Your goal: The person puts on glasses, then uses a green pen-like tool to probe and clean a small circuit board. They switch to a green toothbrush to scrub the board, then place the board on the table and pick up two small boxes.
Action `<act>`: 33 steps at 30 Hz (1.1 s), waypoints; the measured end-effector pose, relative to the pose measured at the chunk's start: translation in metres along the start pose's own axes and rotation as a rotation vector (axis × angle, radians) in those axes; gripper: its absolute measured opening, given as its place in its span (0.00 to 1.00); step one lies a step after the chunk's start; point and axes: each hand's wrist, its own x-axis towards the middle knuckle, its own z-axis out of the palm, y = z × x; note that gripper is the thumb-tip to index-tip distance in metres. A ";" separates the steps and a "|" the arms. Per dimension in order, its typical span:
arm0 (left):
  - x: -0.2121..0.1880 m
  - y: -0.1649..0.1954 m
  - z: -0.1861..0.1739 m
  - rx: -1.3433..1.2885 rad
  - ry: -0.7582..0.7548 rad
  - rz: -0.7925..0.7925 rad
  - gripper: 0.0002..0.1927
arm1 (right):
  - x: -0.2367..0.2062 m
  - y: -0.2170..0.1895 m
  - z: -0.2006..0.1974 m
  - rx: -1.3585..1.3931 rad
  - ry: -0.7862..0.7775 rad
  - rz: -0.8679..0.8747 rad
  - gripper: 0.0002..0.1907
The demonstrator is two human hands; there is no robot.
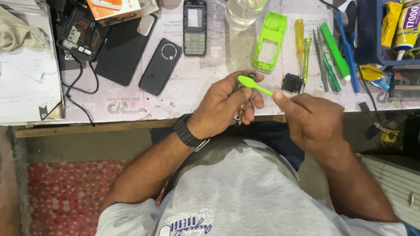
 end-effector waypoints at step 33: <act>0.001 -0.002 0.001 0.059 0.031 0.019 0.15 | 0.006 0.004 -0.009 0.098 0.002 0.067 0.26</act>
